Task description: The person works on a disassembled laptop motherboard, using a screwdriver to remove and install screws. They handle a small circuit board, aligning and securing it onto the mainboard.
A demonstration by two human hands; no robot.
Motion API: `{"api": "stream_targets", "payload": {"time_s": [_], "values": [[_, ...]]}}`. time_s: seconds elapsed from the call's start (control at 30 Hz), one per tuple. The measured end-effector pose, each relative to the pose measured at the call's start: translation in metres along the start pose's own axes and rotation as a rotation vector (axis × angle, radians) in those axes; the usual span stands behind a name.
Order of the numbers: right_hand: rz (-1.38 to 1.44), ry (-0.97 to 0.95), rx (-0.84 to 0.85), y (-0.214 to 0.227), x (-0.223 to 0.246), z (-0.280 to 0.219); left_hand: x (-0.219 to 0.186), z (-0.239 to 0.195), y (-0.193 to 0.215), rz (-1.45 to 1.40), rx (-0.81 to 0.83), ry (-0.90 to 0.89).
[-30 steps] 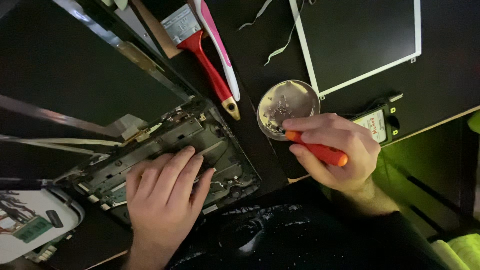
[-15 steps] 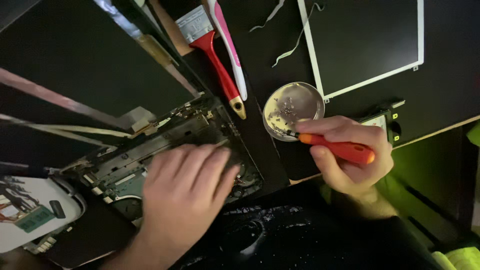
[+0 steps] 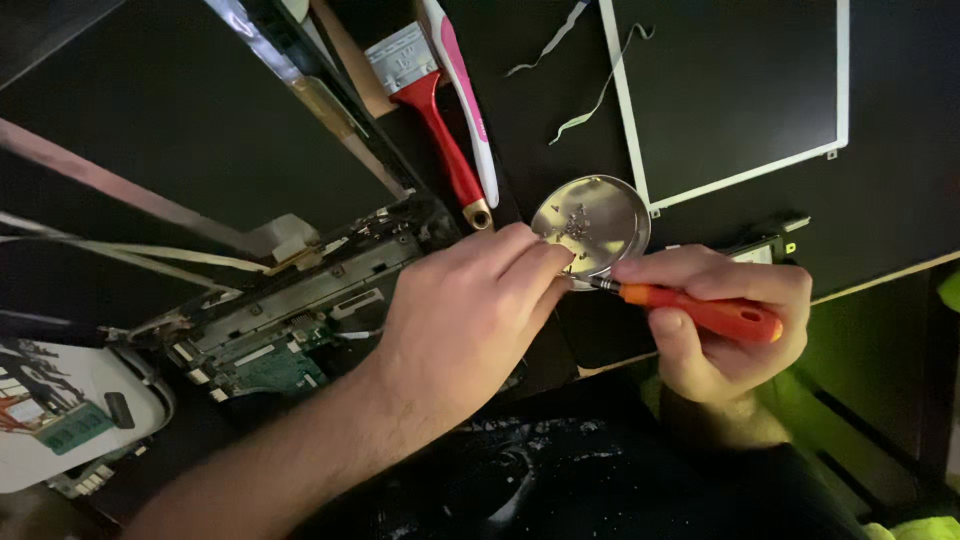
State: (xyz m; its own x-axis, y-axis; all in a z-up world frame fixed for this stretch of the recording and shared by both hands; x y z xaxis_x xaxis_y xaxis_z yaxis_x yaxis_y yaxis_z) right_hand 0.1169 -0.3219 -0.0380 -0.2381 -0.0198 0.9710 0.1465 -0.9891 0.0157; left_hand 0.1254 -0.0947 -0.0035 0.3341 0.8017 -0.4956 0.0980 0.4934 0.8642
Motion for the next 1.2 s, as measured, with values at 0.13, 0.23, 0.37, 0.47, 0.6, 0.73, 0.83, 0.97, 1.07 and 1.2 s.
{"api": "stream_targets", "payload": {"time_s": [0.13, 0.23, 0.37, 0.47, 0.6, 0.73, 0.83, 0.97, 1.07, 1.2], "values": [[0.007, 0.015, 0.019, 0.003, -0.001, 0.001, 0.004, -0.001, -0.003, 0.002, 0.024, -0.017], [0.019, 0.031, -0.002, 0.004, -0.002, 0.001, 0.002, 0.000, 0.001, 0.029, 0.039, -0.024], [0.044, 0.032, 0.045, 0.001, -0.002, 0.003, -0.003, -0.002, 0.004, 0.010, -0.013, -0.041], [0.067, 0.018, 0.043, 0.002, -0.003, 0.001, -0.003, -0.005, 0.005, 0.009, -0.016, -0.040], [-0.023, 0.021, -0.010, 0.002, -0.002, -0.001, 0.000, -0.011, 0.018, 0.012, 0.121, -0.034], [-0.087, 0.028, -0.084, -0.001, 0.000, 0.007, 0.005, -0.031, 0.030, -0.003, 0.052, -0.064], [-0.172, 0.036, -0.102, -0.003, 0.000, 0.008, 0.005, -0.042, 0.031, -0.060, 0.065, -0.105], [-0.185, 0.024, -0.119, -0.004, -0.002, 0.008, -0.004, -0.039, 0.029, 0.049, 0.058, -0.167], [-0.211, 0.010, -0.080, -0.009, 0.001, 0.011, -0.010, -0.029, 0.027, 0.117, 0.049, -0.198], [-0.228, -0.006, -0.050, -0.009, 0.002, 0.011, -0.014, -0.018, 0.025, 0.141, -0.011, -0.224]]}}
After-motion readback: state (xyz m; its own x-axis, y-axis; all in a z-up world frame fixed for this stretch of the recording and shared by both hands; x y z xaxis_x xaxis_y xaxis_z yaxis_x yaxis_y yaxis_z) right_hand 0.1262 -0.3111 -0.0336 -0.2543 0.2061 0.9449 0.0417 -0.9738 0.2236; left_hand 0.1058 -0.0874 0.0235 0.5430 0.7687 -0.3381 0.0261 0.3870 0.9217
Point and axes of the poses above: each hand's wrist, its own z-axis towards the middle knuckle, its own y-axis out of the back of the hand, x = y × z, the point moved 4 cm from there along z, towards the middle knuckle, and after that the axes turned 6 degrees about z, right-handed, at the moved point
